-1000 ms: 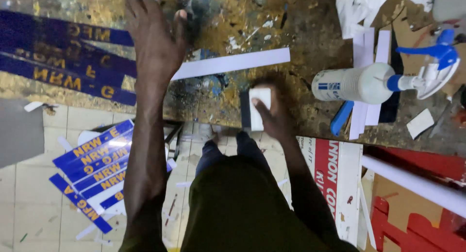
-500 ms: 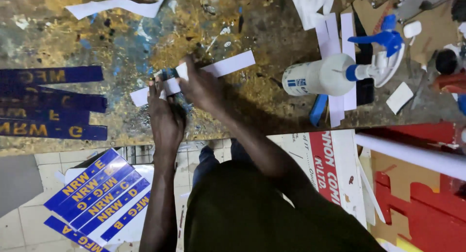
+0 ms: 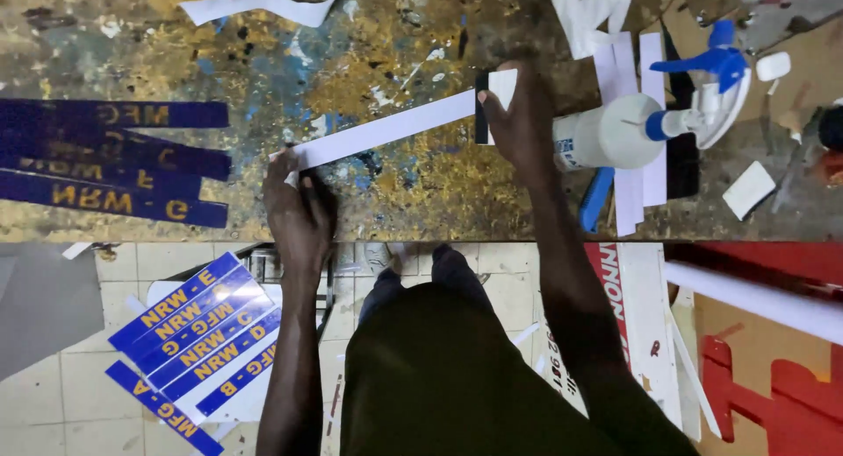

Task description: The person is applying white adhesive strips onto blue sign boards using a small squeegee tool to ensure a smooth, bubble-free finish.

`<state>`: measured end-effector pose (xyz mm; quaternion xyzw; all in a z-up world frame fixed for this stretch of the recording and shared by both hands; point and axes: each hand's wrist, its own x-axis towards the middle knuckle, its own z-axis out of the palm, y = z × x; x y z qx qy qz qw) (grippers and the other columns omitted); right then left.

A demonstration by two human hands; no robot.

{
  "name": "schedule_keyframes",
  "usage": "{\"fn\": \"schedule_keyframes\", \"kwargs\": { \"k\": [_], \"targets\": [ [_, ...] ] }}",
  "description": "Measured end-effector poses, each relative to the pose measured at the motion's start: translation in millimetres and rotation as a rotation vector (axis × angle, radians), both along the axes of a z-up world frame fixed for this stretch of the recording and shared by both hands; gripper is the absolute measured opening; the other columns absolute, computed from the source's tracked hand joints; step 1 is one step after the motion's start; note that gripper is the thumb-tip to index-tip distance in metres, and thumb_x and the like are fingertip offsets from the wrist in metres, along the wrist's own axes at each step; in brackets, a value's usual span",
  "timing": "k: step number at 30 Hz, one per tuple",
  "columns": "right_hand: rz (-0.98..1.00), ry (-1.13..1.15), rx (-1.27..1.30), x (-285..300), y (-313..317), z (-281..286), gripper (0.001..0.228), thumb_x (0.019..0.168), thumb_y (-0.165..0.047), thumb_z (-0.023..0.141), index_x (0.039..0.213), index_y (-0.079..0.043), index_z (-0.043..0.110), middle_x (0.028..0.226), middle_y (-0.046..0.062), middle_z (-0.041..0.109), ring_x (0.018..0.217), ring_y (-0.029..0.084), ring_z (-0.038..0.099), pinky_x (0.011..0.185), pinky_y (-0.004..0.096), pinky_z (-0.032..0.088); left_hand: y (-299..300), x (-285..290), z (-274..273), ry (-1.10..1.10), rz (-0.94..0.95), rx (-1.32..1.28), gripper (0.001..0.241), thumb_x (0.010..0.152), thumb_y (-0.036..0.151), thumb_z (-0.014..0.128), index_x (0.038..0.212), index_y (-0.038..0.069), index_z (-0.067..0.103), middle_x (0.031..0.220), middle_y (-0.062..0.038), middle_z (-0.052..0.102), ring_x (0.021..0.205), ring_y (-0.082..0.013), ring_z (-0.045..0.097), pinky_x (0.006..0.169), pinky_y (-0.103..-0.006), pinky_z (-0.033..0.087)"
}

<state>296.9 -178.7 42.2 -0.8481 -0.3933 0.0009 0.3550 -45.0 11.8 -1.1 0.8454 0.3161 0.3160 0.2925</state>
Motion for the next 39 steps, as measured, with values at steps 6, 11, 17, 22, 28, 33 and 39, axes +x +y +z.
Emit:
{"fn": "schedule_keyframes", "kwargs": {
  "k": [6, 11, 17, 22, 28, 33, 39],
  "targets": [
    [-0.066, 0.029, -0.245, 5, 28, -40, 0.038, 0.104, -0.032, 0.078, 0.132, -0.014, 0.060, 0.113, 0.019, 0.079, 0.102, 0.046, 0.074, 0.079, 0.059, 0.052, 6, -31, -39, -0.062, -0.071, 0.013, 0.047, 0.107, -0.010, 0.054, 0.153, -0.015, 0.060, 0.165, -0.031, 0.057, 0.156, -0.0555, 0.050, 0.128, -0.0645, 0.049],
    [0.043, 0.182, -0.348, -92, 96, -8, 0.042, 0.115, -0.027, 0.071, 0.146, -0.010, 0.048, 0.121, 0.024, 0.077, 0.097, 0.045, 0.076, 0.065, 0.055, 0.059, 7, -35, -33, -0.099, -0.075, -0.049, 0.042, 0.111, -0.012, 0.048, 0.152, -0.013, 0.059, 0.167, -0.027, 0.054, 0.158, -0.0546, 0.051, 0.130, -0.0651, 0.048],
    [0.341, 0.049, -0.171, -173, 162, -36, 0.045, 0.115, -0.017, 0.075, 0.140, -0.015, 0.038, 0.090, 0.015, 0.077, 0.063, 0.041, 0.070, 0.050, 0.050, 0.046, 7, -31, -38, -0.138, -0.049, -0.072, 0.037, 0.112, -0.010, 0.045, 0.147, -0.012, 0.058, 0.169, -0.025, 0.054, 0.163, -0.0514, 0.047, 0.137, -0.0659, 0.040],
    [0.342, 0.018, -0.215, -173, 165, -49, 0.043, 0.113, -0.026, 0.072, 0.142, -0.017, 0.041, 0.087, 0.015, 0.080, 0.069, 0.050, 0.073, 0.054, 0.058, 0.045, 2, -34, -44, -0.078, -0.031, -0.033, 0.046, 0.110, -0.012, 0.044, 0.152, -0.007, 0.060, 0.172, -0.025, 0.051, 0.164, -0.0516, 0.044, 0.137, -0.0690, 0.037],
    [0.135, 0.367, -0.275, -113, 104, -10, 0.065, 0.110, -0.068, 0.062, 0.155, -0.024, 0.047, 0.135, 0.037, 0.072, 0.130, 0.064, 0.067, 0.113, 0.075, 0.049, -1, -27, -59, -0.044, 0.105, 0.109, 0.038, 0.115, 0.005, 0.057, 0.148, -0.008, 0.072, 0.170, -0.021, 0.057, 0.162, -0.0421, 0.048, 0.139, -0.0539, 0.036],
    [-0.090, 0.244, -0.346, -76, 82, -16, 0.052, 0.115, -0.042, 0.065, 0.154, -0.012, 0.048, 0.131, 0.040, 0.072, 0.126, 0.067, 0.066, 0.108, 0.079, 0.048, 3, -27, -58, -0.023, 0.105, 0.085, 0.039, 0.115, 0.017, 0.057, 0.138, -0.007, 0.077, 0.167, -0.019, 0.060, 0.161, -0.0403, 0.050, 0.140, -0.0553, 0.034],
    [0.181, 0.360, -0.397, -192, 170, -8, 0.046, 0.112, -0.048, 0.064, 0.149, -0.026, 0.048, 0.122, 0.027, 0.078, 0.124, 0.054, 0.074, 0.108, 0.067, 0.056, 2, -24, -27, -0.091, 0.147, 0.050, 0.036, 0.118, 0.009, 0.051, 0.131, -0.013, 0.077, 0.155, -0.021, 0.065, 0.154, -0.0421, 0.055, 0.140, -0.0597, 0.037]
  ]
}}
